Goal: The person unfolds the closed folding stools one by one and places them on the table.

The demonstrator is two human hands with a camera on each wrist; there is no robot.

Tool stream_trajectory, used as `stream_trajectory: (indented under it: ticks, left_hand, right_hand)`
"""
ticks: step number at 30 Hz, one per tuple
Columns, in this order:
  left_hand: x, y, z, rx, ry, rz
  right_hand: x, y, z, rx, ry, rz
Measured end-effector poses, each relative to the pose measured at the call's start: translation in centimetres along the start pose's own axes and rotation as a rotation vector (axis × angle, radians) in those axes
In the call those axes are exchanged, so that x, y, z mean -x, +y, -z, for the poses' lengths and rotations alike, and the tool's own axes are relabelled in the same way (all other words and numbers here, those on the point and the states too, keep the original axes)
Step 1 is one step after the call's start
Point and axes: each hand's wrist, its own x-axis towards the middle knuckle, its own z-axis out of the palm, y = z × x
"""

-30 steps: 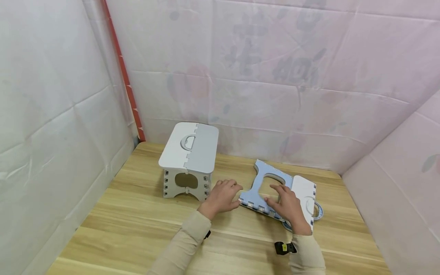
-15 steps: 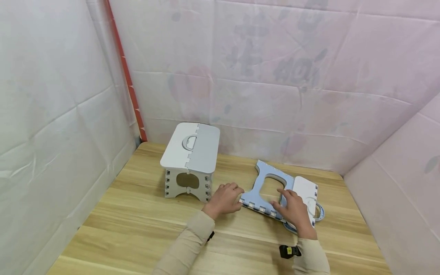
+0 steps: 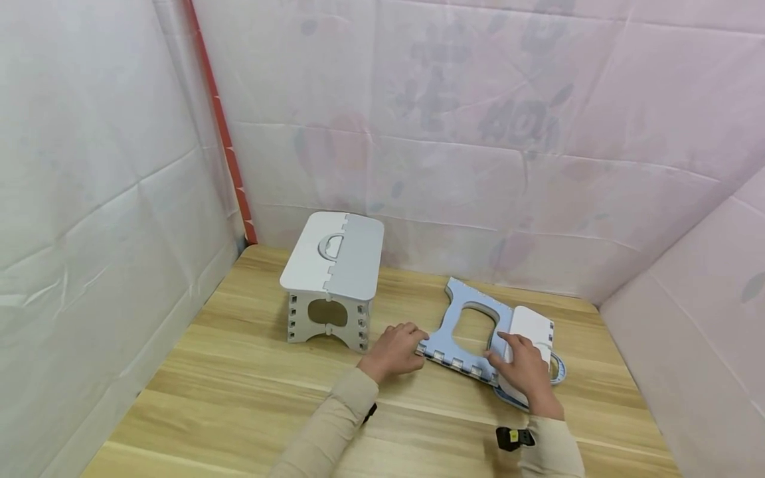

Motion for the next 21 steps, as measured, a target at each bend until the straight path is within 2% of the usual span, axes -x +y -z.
stream_trajectory:
  ticks: [8, 14, 21]
  left_hand:
    - [-0.4, 0.3, -0.7, 0.026, -0.001, -0.015]
    - [-0.7, 0.5, -1.3, 0.015, 0.012, -0.021]
    - [-1.1, 0.4, -2.2, 0.002, 0.003, 0.005]
  right_hand:
    - [0.1, 1.5, -0.2, -0.023, -0.021, -0.026]
    - [0.5, 2.2, -0.2, -0.025, 0.004, -0.021]
    - [0.9, 3.7, -0.1, -0.021, -0.002, -0.05]
